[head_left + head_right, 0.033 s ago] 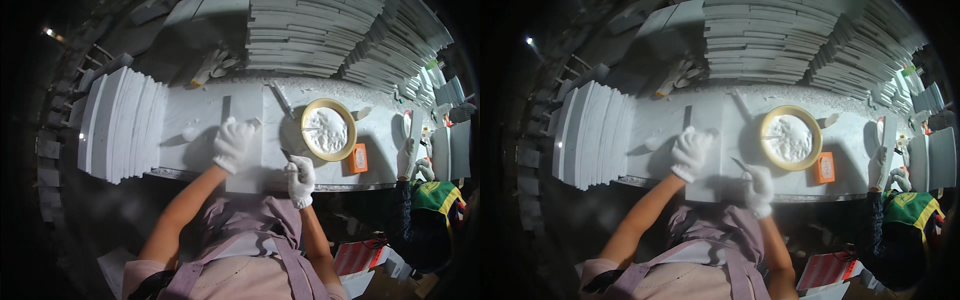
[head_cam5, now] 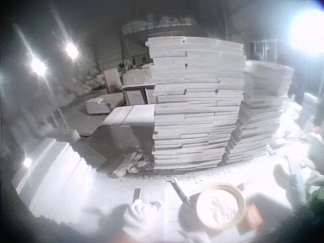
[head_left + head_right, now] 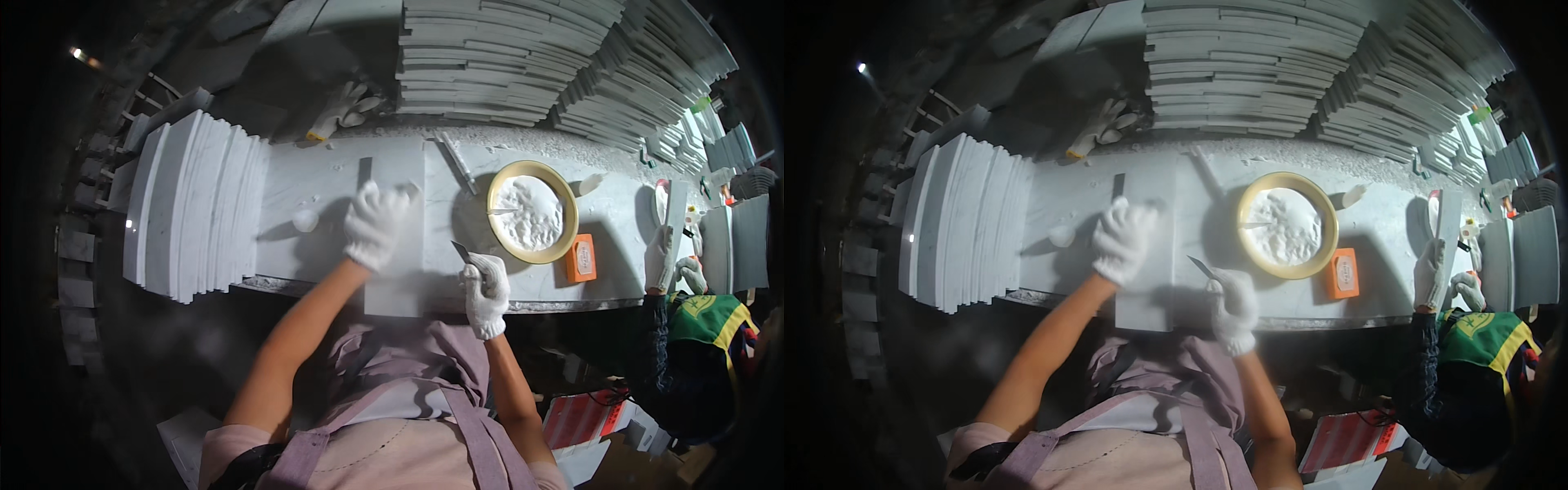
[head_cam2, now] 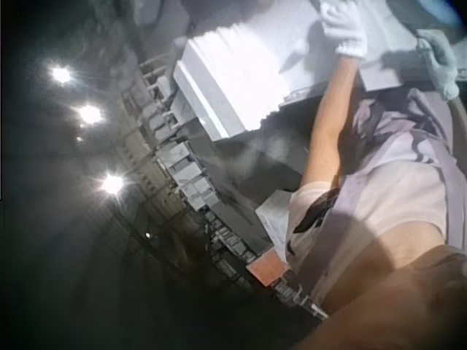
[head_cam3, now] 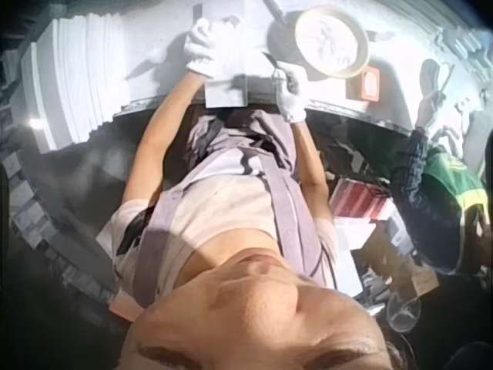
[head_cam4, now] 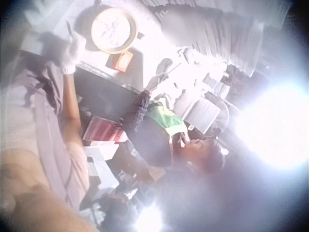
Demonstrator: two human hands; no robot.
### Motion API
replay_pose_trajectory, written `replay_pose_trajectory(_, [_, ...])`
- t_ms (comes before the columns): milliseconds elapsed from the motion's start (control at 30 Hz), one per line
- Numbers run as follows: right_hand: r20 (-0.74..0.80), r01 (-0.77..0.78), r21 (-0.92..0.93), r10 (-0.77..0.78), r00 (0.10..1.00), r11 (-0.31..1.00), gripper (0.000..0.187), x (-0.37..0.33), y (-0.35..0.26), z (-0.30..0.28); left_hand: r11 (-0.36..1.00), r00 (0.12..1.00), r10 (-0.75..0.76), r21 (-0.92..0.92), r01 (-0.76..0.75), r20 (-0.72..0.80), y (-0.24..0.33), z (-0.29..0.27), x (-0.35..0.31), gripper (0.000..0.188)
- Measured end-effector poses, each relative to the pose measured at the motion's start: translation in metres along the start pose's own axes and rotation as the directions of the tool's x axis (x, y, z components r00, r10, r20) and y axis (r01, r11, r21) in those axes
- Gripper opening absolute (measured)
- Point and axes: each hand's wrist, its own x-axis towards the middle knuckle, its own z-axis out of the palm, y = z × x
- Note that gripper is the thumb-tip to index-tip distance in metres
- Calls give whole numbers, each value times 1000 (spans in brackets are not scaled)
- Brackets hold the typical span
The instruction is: The person repeatedly scrapes and smooths the edges of white rectangular tiles using a metal file and an orange sanding block. They handle each tile one at a time, flip it to work different edges, and place finished pieces into a growing stack on the table.
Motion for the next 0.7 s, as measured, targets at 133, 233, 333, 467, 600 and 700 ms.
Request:
replay_pose_trajectory(133, [-7, -40, -90, 40, 999, 995, 15, -1, 12, 3, 994, 994, -106, -6, 107, 41, -25, 32, 72, 18])
replay_pose_trajectory(233, [-25, -76, -77, 75, 997, 994, 16, -5, 12, 5, 992, 990, -125, 5, 125, 70, -28, 32, 87, 19])
replay_pose_trajectory(333, [-52, -79, -132, 72, 996, 988, 18, -3, 11, 5, 998, 994, -37, -37, 41, 101, -9, 14, 60, 18])
replay_pose_trajectory(467, [-17, -6, -221, 2, 1000, 975, 31, 2, 12, 1, 988, 940, -115, -65, 143, 321, 7, 1, 23, 15])
replay_pose_trajectory(600, [-13, -18, -195, 15, 1000, 981, 32, 1, 11, 3, 986, 972, -133, -74, 150, 195, -24, 22, 64, 18])
replay_pose_trajectory(700, [-69, -44, -144, 34, 997, 989, 30, 0, 10, 7, 976, 941, -211, -2, 219, 264, -36, 35, 100, 22])
